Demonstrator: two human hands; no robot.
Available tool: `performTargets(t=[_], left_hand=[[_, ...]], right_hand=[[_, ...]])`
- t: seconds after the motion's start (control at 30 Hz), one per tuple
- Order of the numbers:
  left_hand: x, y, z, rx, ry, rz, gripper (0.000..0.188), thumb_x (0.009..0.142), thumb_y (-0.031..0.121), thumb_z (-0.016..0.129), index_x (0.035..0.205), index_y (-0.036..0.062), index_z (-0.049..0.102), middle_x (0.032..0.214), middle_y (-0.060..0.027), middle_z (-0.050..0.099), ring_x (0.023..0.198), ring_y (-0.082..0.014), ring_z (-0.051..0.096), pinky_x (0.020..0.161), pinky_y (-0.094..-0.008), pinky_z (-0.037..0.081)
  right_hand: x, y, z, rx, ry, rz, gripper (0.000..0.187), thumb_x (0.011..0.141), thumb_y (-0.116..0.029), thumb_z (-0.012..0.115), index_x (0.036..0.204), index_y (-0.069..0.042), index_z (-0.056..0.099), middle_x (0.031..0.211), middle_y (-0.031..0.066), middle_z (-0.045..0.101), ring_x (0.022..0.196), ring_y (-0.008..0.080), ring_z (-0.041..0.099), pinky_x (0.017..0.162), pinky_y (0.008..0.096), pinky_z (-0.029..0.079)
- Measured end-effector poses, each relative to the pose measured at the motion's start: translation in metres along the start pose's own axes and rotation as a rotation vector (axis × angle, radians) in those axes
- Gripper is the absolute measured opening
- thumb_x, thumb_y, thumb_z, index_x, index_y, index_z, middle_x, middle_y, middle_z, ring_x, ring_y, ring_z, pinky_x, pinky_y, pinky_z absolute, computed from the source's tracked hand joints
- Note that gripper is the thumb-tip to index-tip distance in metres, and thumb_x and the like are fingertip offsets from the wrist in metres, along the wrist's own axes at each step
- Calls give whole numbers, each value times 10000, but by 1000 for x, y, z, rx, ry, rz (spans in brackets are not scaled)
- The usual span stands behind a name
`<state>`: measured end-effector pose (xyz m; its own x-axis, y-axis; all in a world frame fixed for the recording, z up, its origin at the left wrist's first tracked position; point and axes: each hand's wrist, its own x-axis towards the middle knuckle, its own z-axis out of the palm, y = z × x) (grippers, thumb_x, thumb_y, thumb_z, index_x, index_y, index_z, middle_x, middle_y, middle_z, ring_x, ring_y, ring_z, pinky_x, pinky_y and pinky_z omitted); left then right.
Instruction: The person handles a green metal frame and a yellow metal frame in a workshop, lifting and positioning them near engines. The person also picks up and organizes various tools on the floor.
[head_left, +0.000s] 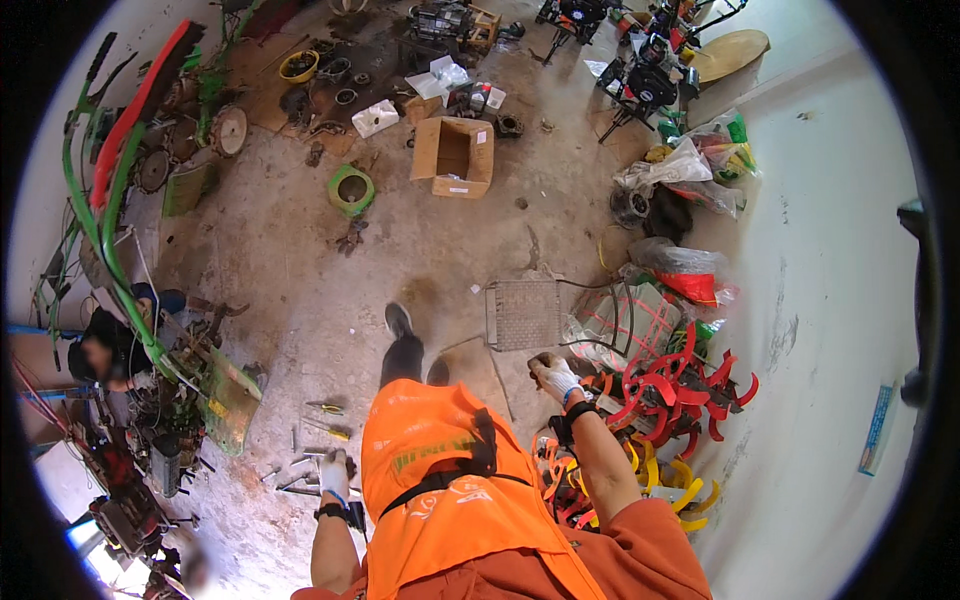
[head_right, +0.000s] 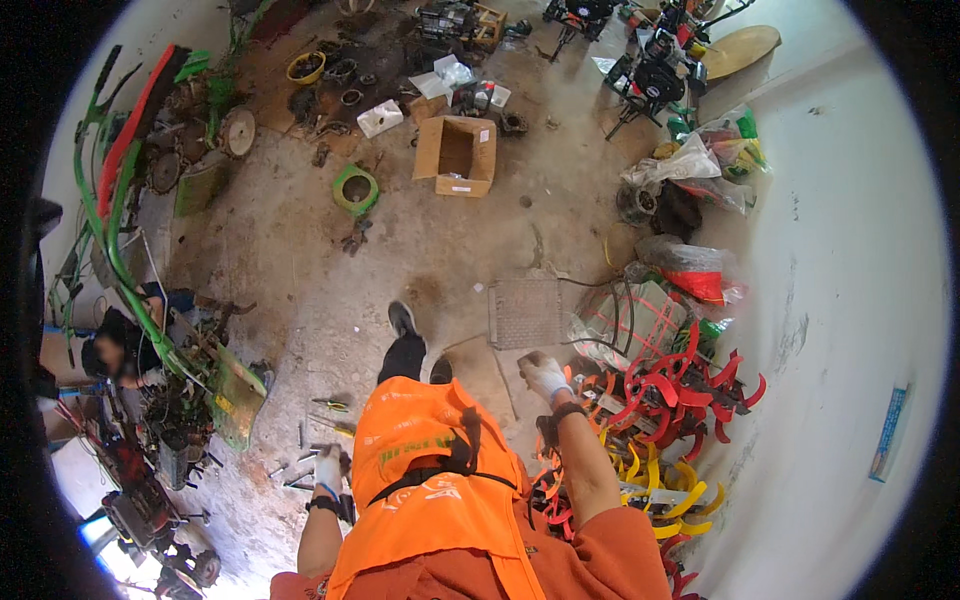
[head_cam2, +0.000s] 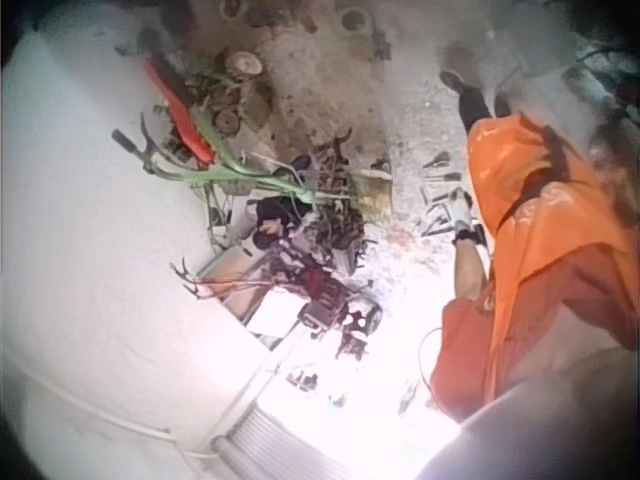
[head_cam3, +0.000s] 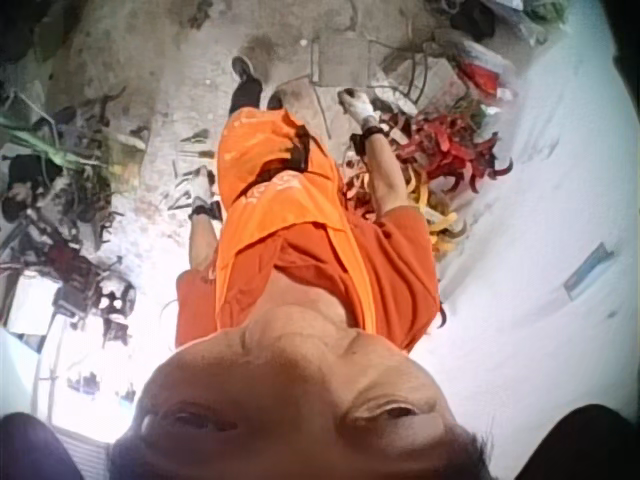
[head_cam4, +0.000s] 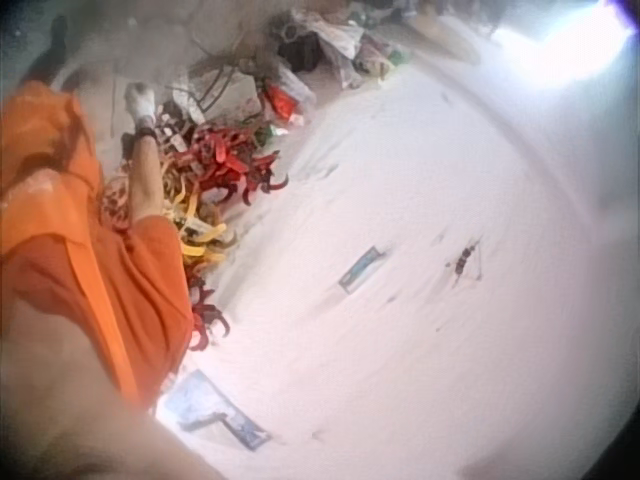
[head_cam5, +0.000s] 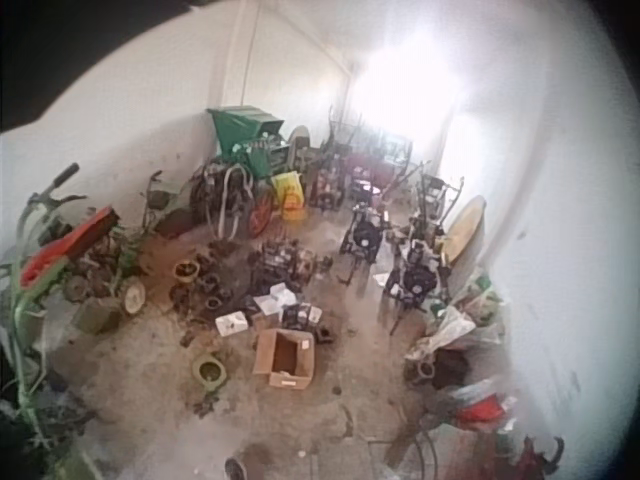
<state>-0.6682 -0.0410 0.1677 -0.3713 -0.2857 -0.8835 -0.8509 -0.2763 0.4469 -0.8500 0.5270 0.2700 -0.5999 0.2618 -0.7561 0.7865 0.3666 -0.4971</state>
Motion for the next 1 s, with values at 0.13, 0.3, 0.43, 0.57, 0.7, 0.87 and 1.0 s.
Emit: performTargets(t=[0.13,0.3,0.43,0.57,0.7,0.87,1.0], left_hand=[[38,83,57,111,-7,132,180,1102,234,623,1196,104,705,887,-12,686,716,-126,654,605,-303,546],[90,166,119,47,-26,41,235,1119,270,610,1290,112,644,873,-20,664,690,-150,633,607,-327,550],[134,228,160,92,-129,66,271,1121,308,626,1314,118,638,895,-28,678,705,-154,646,635,-334,558],[154,275,183,130,-155,143,294,1120,316,643,1337,118,657,951,-42,708,759,-169,685,670,-348,578],[153,316,206,148,-164,186,339,1132,303,617,1409,109,642,1001,-54,728,821,-167,692,739,-351,591],[123,317,215,45,-47,112,349,1122,301,632,1406,97,642,988,-47,730,809,-167,697,694,-330,576],[103,279,225,-94,102,2,310,1118,294,632,1373,119,649,927,-34,715,756,-166,686,617,-330,547]], right_hand=[[22,-2,-7,43,-13,-12,374,1012,-246,686,1270,21,736,953,96,768,779,175,699,697,341,579],[30,-11,-49,263,-25,157,378,1022,-229,718,1259,66,725,979,105,763,751,186,682,640,348,577],[31,-24,-70,223,113,214,272,1060,-259,711,1075,11,739,857,64,713,700,154,641,581,340,502],[32,-35,-73,-84,152,110,548,1080,-494,631,1069,46,730,825,96,702,748,235,662,688,417,512],[50,-46,-88,158,157,326,549,1081,-477,649,1127,64,732,922,101,734,808,220,682,741,375,539],[87,-59,-135,404,101,426,351,1063,-356,687,1060,-9,737,842,15,702,707,144,623,602,335,477],[164,-102,-177,84,-50,300,284,1033,-287,693,1061,-7,734,882,57,732,740,181,676,617,362,540]])
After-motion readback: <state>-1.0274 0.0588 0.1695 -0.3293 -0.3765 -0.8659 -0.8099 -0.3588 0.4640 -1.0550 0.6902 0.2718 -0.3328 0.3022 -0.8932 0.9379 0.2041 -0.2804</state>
